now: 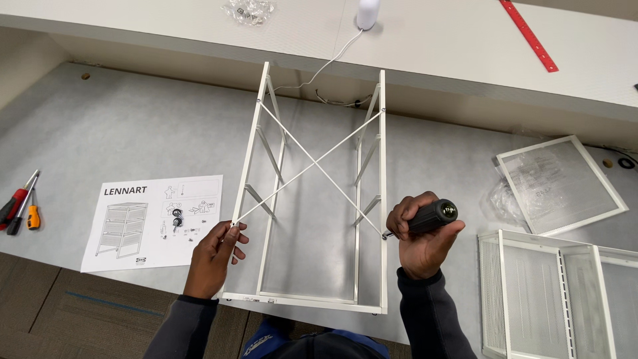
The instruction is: The person assembles a white metal mesh shelving unit using a screwdriver. They attach mesh panels to the frame, secure joints with screws, and reposition the structure on the floor while following an instruction sheet.
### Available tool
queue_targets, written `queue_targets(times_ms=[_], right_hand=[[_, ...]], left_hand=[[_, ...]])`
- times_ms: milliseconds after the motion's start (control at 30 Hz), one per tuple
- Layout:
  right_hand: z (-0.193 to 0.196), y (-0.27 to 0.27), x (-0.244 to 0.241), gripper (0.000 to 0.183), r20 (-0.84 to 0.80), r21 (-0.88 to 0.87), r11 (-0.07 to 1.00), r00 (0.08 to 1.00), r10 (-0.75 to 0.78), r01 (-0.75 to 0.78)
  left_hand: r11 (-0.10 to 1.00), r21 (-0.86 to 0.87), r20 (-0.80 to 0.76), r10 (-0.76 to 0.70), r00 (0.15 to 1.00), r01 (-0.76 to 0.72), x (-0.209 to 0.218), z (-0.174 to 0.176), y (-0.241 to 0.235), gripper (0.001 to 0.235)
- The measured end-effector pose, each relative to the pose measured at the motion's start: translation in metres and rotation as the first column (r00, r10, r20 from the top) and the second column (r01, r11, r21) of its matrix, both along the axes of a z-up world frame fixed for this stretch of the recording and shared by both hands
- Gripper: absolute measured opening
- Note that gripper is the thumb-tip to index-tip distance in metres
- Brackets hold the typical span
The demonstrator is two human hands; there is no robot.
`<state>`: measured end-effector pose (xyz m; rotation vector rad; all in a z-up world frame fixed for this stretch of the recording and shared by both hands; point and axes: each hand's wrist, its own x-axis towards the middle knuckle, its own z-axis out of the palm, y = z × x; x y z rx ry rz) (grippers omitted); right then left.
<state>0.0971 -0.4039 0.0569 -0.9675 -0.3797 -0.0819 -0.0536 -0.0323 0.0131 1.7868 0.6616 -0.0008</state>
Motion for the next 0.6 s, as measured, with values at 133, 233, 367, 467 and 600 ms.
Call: queue_targets(times_ms=[133,233,367,467,600], right_hand=[[-0.001,0.000,0.000,0.081,-0.013,-0.001,1.000,1.000,-0.019,0.019],[-0.013,0.000,0.004,0.089,0.010,-0.018,0.989,0.990,-0.144,0.144],[-0.013,0.001,0.004,0.090,0.022,-0.026,0.986,0.986,-0.163,0.163],[-0.015,0.002,0.006,0.089,0.022,-0.025,0.987,0.987,-0.156,0.157],[-0.025,-0.009,0.012,0.086,-0.005,-0.020,1.000,1.000,0.006,-0.006]], left_hand=[[0.990,0.136,-0.051,-0.022,0.998,0.029,-0.001,0.015,-0.004,0.047],[0.992,0.123,0.026,-0.035,0.999,0.032,-0.003,0.012,-0.002,0.042],[0.989,0.143,0.010,-0.038,0.999,0.036,-0.002,0.011,-0.001,0.043],[0.979,0.199,0.003,-0.052,0.999,0.051,-0.002,0.014,-0.003,0.042],[0.779,0.627,0.109,-0.123,0.986,0.028,0.003,0.039,-0.019,0.037]])
